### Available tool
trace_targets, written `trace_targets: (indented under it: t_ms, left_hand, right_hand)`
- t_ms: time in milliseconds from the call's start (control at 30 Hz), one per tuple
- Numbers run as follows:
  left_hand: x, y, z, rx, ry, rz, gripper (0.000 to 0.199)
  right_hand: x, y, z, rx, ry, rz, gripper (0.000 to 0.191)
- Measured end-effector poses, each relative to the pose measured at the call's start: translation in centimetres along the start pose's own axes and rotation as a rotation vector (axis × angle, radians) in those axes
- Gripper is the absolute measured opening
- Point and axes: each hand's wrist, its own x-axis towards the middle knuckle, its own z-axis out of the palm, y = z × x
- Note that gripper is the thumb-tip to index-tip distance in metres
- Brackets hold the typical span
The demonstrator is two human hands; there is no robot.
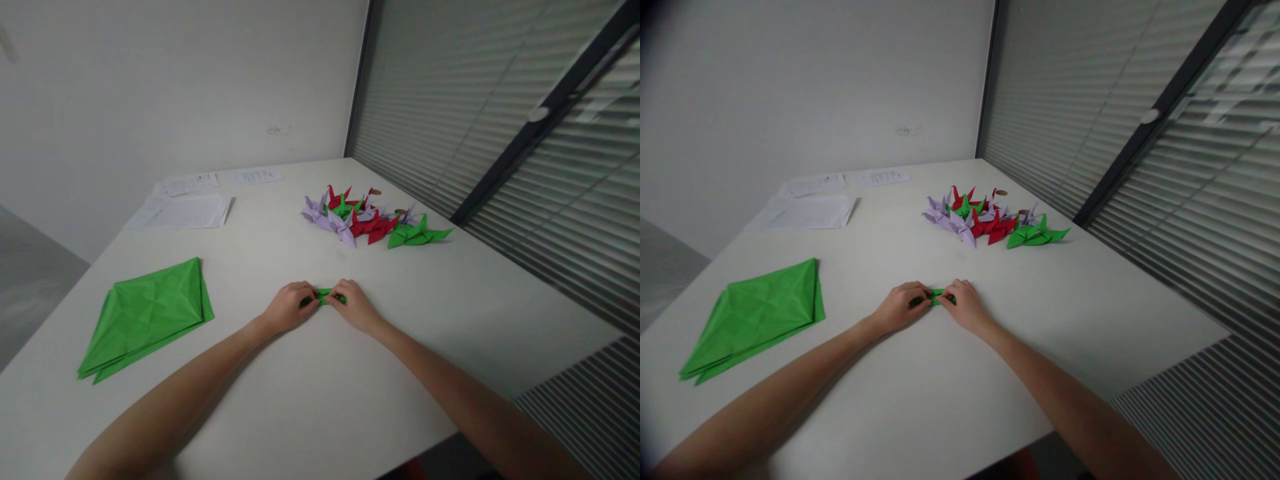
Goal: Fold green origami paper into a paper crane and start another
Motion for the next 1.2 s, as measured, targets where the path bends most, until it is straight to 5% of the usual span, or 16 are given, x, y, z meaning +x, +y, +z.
trace_targets:
  t_ms: [1200]
  left_hand:
    - [-0.07,-0.75,0.93,0.231,0.029,0.058,0.019]
  right_hand:
    - [-0.16,-0.28,0.51,-0.148,0.043,0.037,0.016]
